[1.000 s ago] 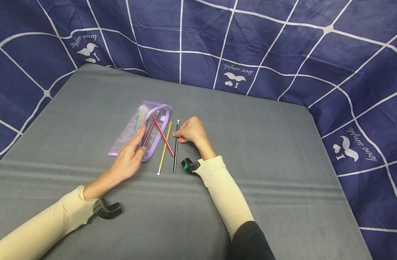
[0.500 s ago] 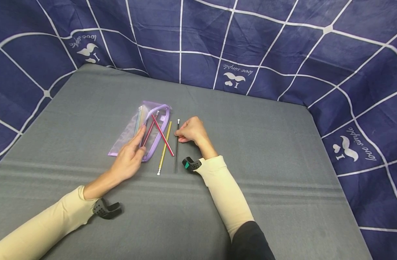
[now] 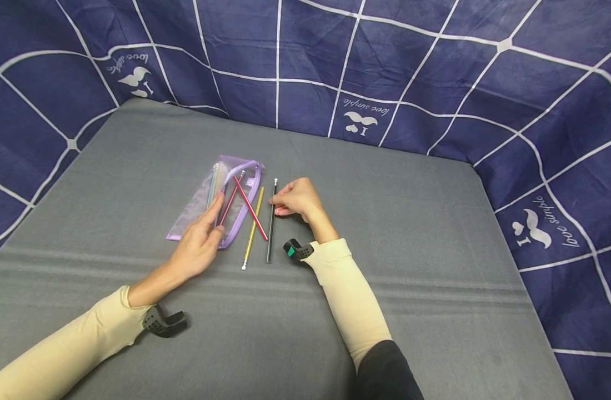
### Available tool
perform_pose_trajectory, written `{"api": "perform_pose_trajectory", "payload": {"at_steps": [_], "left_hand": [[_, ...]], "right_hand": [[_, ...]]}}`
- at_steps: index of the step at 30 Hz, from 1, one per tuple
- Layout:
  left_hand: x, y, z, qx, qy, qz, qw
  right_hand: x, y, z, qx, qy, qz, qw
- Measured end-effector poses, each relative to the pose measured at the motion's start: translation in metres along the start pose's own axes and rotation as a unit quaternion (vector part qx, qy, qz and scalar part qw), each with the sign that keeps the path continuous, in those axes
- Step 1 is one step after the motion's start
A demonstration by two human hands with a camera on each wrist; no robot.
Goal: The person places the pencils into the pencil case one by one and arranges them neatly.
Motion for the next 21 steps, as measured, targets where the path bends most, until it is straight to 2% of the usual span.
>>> {"api": "perform_pose_trajectory", "payload": {"at_steps": [10, 21], "left_hand": [[0.001, 0.000, 0.000, 0.000, -0.002, 0.000, 1.0000], [0.001, 0.000, 0.000, 0.000, -0.002, 0.001, 1.0000]], "right_hand": [[0.001, 0.000, -0.005, -0.005, -0.020, -0.063, 0.998], [0.002, 0.007, -0.013, -0.004, -0.040, -0.097, 0.995]]}}
Point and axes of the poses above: each hand's wrist, its own z-axis away from the middle knuckle, its own y-axis out of the palm, x = y × z, the point moved 5 cm from there along -z, towards the middle knuckle, and after that the axes turned 7 degrees about x, right-handed, at the moved point
